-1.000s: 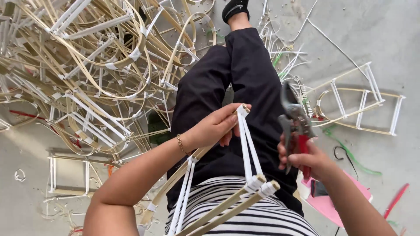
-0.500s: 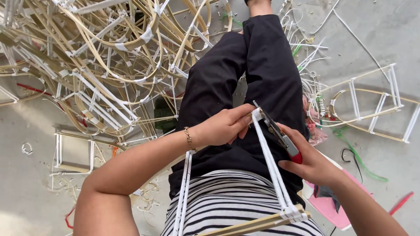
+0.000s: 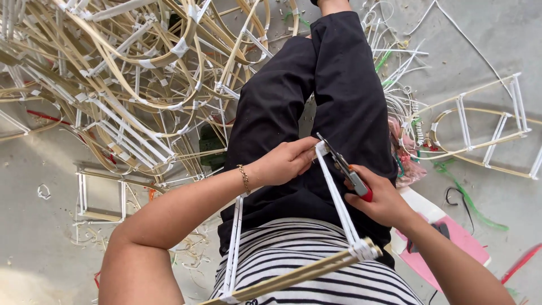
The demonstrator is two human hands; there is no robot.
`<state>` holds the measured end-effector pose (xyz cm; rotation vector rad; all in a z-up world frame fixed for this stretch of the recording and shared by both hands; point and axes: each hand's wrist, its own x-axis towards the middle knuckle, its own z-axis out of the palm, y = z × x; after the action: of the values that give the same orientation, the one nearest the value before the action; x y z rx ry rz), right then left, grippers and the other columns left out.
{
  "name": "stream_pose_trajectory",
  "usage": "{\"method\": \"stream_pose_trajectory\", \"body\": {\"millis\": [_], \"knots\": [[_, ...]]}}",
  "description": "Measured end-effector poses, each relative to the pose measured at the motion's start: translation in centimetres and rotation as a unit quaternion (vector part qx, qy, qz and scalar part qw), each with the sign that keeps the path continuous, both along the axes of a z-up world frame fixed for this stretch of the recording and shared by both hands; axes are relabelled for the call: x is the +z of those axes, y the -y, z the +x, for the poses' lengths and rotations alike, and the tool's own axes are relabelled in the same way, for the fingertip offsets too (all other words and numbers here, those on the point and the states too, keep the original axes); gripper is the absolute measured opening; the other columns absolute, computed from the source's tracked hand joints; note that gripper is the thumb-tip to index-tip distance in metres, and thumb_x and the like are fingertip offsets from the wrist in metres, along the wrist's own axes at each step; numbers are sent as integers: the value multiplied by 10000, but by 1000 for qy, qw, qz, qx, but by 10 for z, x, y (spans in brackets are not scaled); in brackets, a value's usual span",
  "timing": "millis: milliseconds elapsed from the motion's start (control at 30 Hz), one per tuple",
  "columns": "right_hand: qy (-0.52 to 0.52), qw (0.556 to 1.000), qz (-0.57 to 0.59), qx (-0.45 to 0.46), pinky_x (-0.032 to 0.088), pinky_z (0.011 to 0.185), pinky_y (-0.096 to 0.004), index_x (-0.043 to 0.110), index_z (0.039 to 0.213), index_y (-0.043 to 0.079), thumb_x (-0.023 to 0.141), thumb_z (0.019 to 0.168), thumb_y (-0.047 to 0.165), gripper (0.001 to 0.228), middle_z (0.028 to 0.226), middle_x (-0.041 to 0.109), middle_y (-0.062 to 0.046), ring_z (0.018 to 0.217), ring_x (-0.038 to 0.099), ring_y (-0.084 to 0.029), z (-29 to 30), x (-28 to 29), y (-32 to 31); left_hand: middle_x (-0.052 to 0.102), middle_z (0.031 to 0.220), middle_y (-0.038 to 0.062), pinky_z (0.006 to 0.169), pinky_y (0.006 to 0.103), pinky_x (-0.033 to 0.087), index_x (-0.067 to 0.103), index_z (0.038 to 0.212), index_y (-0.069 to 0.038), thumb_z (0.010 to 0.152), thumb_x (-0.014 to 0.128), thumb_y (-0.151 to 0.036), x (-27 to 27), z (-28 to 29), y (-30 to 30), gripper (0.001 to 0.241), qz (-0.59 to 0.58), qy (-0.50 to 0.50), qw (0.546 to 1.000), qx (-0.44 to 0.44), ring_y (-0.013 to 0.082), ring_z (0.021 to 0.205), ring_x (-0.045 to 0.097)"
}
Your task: Assembling and trimming curved bamboo frame components for furniture or objects.
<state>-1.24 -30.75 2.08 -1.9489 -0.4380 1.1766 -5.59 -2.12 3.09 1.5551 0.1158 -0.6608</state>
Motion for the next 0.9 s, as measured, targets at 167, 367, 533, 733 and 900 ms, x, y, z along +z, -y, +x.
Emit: {"method": "stream_pose_trajectory", "body": {"millis": [167,367,533,733,900], "knots": [[108,993,54,15,568,810,-359,587,1298,71,754,785,162,547,970,734,-96,885,741,-257,12,-21,-5,514,636,-29,523,247,432,595,1291,-88,1080,458,-229,-8,5,-4,288,-9,-40,999,8,71,543,464],[152,987,1,-45,576,802,-358,653,1138,78,770,870,206,320,899,720,-123,834,720,-239,17,-65,11,497,727,-51,566,234,421,620,1319,-95,1087,518,-222,4,20,-19,284,-45,16,998,33,51,622,446],[-197,938,208,-195,512,946,-339,526,1436,50,676,858,76,598,1170,642,-115,1064,665,-172,25,-37,-11,651,868,85,677,326,511,587,1388,-109,1107,502,-215,31,56,-89,312,221,125,956,148,187,726,605],[-171,842,419,-294,552,955,-424,407,1442,37,616,906,40,575,1245,633,-173,1073,666,-237,44,-2,-49,674,1148,214,908,397,543,452,1568,-52,1118,511,-183,160,35,-73,472,388,261,881,69,327,1024,666],[-167,871,360,-290,487,566,-300,529,1355,-10,653,878,6,493,1046,673,-124,809,662,-197,46,-9,-46,666,1320,178,1028,354,536,510,1513,-38,1149,447,-246,148,27,-57,424,168,304,935,-69,250,1203,666]]}}
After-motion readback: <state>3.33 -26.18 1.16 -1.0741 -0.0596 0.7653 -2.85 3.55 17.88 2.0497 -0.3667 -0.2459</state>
